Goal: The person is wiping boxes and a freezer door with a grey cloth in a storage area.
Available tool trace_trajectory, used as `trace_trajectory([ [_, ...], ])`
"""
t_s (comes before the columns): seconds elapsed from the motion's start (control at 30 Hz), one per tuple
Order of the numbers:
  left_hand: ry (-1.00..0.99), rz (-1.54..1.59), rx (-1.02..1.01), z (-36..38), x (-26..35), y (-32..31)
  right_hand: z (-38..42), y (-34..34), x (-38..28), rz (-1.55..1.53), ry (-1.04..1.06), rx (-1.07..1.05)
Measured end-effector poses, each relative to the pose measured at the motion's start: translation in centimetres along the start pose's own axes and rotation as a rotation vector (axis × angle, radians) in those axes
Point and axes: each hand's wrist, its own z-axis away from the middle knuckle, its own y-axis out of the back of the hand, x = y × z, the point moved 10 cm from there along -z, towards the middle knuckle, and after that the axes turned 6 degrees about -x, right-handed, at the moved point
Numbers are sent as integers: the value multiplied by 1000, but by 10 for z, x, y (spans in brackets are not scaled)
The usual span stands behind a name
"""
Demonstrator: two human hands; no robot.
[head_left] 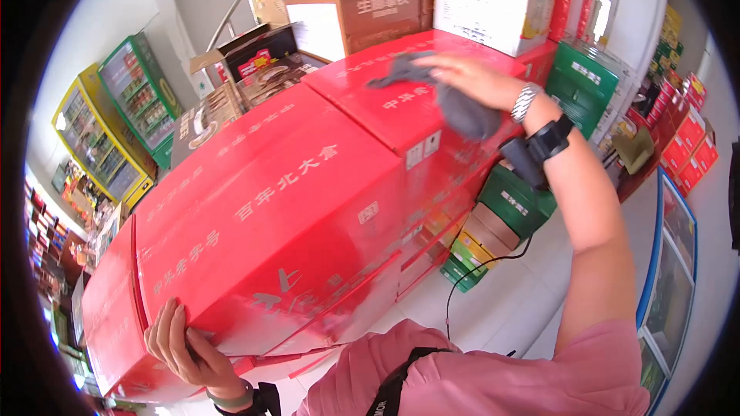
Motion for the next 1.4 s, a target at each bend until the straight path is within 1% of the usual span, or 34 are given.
trace_trajectory([
  [0.03,-2,11,5,-1,0,0,6,18,29,41,-66,40],
  [0.07,-5,21,9,-1,0,0,17,32,60,-48,-313,27],
  [0.1,10,16,0,-3,0,0,20,55,90,156,-210,155],
  [0.13,8,14,1,-4,2,1,24,69,123,210,-276,202],
  [0.2,2,13,0,-5,1,1,20,80,156,289,-367,207],
  [0.23,-4,13,1,-5,1,1,13,80,168,336,-423,160],
  [0.27,-1,6,-1,-5,1,1,7,77,166,386,-482,111],
  [0.37,2,15,-2,-7,2,1,-13,52,129,400,-395,45],
  [0.43,0,24,8,-7,3,2,-33,12,58,193,-202,-22],
  [0.47,-8,34,11,-8,4,2,-42,-4,25,194,-93,-19],
  [0.53,-23,22,9,-8,5,1,-57,-34,-28,166,30,-86],
  [0.57,-34,21,5,-7,5,1,-60,-45,-54,198,66,-84],
  [0.63,-30,13,3,-3,3,0,-56,-64,-107,131,230,-96],
  [0.77,-45,21,23,-1,2,-2,-38,-66,-134,-82,261,-84],
  [0.87,-48,6,29,1,1,-3,-13,-51,-118,25,347,48],
  [0.9,-45,-1,29,1,1,-3,-3,-40,-105,133,275,60],
  [0.93,-47,4,26,1,1,-3,5,-28,-75,130,136,95],
  [0.97,-48,9,26,1,1,-3,15,-12,-42,191,87,172],
  [1.0,-49,15,29,1,2,-3,36,4,-29,179,-13,251],
  [1.03,-43,14,25,1,2,-3,54,21,6,275,-40,401],
  [1.07,-40,14,23,0,3,-3,68,36,11,97,-182,529],
  [1.17,-52,12,21,-1,5,-2,122,61,84,339,-282,1029],
  [1.2,-61,12,25,-2,6,-2,141,57,99,423,-318,1204],
  [1.23,-56,11,22,-2,6,-2,151,42,110,394,-347,1369],
  [1.27,-51,11,20,-2,7,-2,149,21,94,305,-358,1466],
  [1.33,-46,10,17,-2,6,-3,145,-19,87,67,-424,1511],
  [1.4,-43,6,7,0,4,-3,133,-58,43,-27,-362,1501],
])
